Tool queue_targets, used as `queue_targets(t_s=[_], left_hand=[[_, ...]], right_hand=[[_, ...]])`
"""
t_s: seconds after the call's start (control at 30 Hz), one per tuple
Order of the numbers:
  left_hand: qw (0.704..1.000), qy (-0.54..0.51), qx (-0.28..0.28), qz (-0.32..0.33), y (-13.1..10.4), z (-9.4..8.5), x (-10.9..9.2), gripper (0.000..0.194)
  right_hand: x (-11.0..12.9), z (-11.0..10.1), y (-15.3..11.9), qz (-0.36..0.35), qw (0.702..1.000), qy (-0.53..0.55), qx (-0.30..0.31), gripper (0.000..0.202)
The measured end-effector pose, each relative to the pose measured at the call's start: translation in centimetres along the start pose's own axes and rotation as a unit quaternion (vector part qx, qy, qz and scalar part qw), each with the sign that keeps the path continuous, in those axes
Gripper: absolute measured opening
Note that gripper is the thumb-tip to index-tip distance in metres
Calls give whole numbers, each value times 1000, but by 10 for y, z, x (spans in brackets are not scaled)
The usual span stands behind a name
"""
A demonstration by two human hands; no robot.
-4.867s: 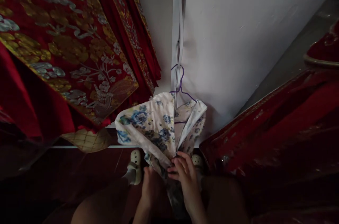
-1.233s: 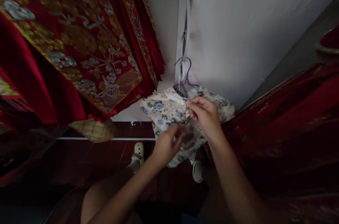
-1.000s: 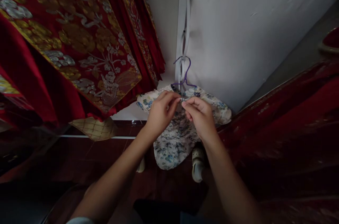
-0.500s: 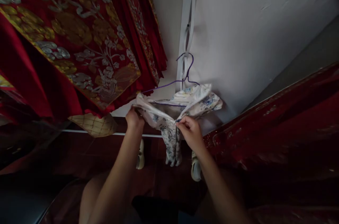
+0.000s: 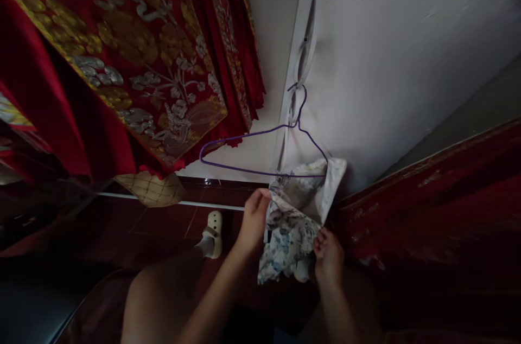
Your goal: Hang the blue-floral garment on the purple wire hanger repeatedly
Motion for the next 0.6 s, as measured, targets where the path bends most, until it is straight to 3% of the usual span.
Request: queue_targets(t_s=[0.1,0.17,0.23,0.3,0.4,0.5,0.6], left_hand=[[993,70,84,49,-20,9,-1,26],[983,102,132,73,-31,12,-2,22],[970,128,174,110,-40,15,-6,19],[955,159,200,152,-42,16,-12,18],[942,203,191,185,-35,9,-19,20],[945,212,222,116,-28,-12,-18,28],[917,237,319,-9,-31,-44,-8,48]], right_hand=[[-4,-8,-3,-107,993,-44,-26,33],[2,-3,-14,-159,983,-76,50,39],[10,7,-28,-112,969,-98,197,55],[18,15,-44,-12,939,-101,328,73],[25,18,-63,99,888,-117,434,72],[34,13,-71,151,843,-174,486,52],[56,10,-71,164,830,-202,494,52]])
Point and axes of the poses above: each hand's wrist, its own y-axis towards the middle knuckle, its own z-axis out of the palm, x = y × z, the point moved 1 cm from there along y, towards the middle knuckle, and after that the axes turned 15 degrees about -x, right-handed, at the moved point
